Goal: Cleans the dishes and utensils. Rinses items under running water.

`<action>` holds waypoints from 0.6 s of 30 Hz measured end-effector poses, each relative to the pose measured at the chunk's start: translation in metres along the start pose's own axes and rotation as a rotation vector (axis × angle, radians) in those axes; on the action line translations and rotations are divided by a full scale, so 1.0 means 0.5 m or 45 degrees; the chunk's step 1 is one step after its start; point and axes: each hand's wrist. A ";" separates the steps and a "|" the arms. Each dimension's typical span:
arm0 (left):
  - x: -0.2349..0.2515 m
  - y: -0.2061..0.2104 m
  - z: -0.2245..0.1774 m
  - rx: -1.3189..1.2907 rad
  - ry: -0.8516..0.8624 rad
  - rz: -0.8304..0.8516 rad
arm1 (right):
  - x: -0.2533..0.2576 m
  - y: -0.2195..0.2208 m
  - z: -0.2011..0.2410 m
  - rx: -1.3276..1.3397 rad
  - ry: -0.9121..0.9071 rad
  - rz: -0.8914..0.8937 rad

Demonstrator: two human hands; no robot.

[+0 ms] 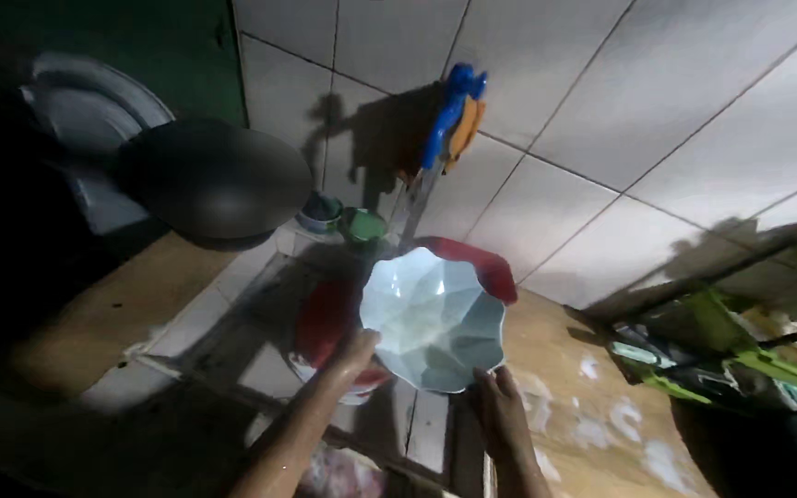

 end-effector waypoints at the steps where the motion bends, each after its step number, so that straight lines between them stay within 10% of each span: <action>1: 0.010 -0.034 -0.010 -0.017 0.024 -0.036 | -0.002 0.037 0.013 0.026 0.021 0.023; 18: 0.027 -0.205 -0.018 -0.080 -0.180 0.015 | -0.022 0.218 0.064 -0.199 0.090 -0.062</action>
Point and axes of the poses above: each hand's wrist, its own x-axis towards the middle knuckle, its own y-axis out of the palm, z = x × y
